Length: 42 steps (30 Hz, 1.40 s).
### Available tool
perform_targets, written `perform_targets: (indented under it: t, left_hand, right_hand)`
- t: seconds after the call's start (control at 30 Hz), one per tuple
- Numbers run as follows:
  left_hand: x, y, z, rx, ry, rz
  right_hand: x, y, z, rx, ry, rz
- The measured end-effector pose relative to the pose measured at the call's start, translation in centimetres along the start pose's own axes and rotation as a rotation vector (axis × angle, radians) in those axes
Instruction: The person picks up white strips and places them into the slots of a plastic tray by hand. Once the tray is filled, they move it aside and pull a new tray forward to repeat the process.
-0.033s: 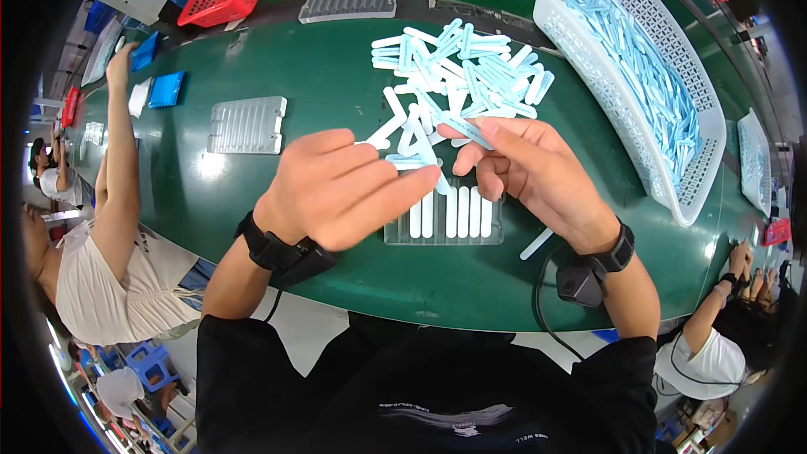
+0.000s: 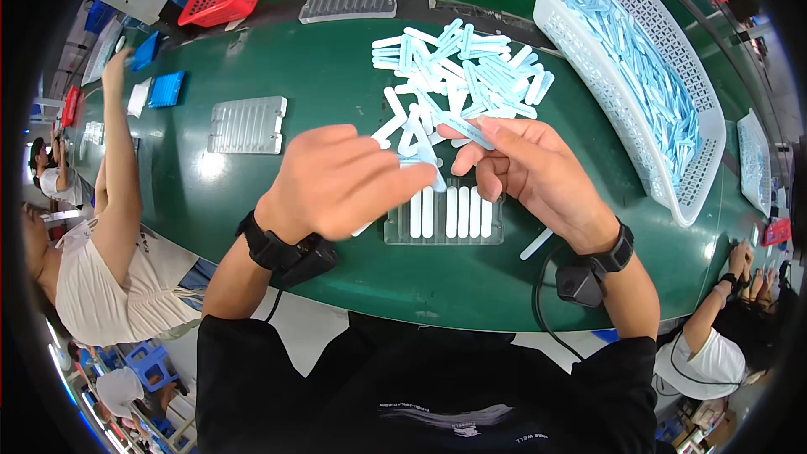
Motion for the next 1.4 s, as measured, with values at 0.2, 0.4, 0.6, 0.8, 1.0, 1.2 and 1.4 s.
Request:
perform_targets:
  t: [0.2,0.4,0.6,0.8,1.0,1.2,1.4]
  left_hand:
    - [4.9,-1.9,-2.1,-0.213,0.525,-0.648]
    - [6.6,-3.7,-3.3,0.007,0.787,-0.773]
    - [7.6,-3.0,-3.3,0.126,0.807,-0.756]
    - [7.2,-3.1,-3.3,0.224,0.683,-0.781]
    - [6.6,-3.8,-4.4,0.383,0.766,-0.89]
    - [4.3,-6.2,-5.9,0.679,0.922,-1.146]
    - [4.7,-5.5,-4.7,0.397,0.916,-0.799]
  right_hand:
    - [-0.1,0.0,-0.1,0.012,-0.013,0.09]
    - [-0.6,0.7,0.0,-0.046,-0.042,0.075]
    - [1.4,0.9,0.2,-0.054,0.124,-0.305]
    - [2.4,1.6,0.3,-0.081,0.201,-0.511]
    - [3.0,-0.1,0.2,0.002,0.158,-0.642]
    - [2.7,-3.6,0.7,0.169,0.272,-1.159]
    - [2.5,-4.0,1.0,0.035,0.326,-1.198]
Point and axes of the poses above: each hand's wrist, its own z-axis towards the middle knuckle, its own y-axis out of the back of the hand, x = y × z, the point moved 9 cm from there along z, towards the middle knuckle, and after that the axes turned 3 degrees about -z, right-handed, at the moved point
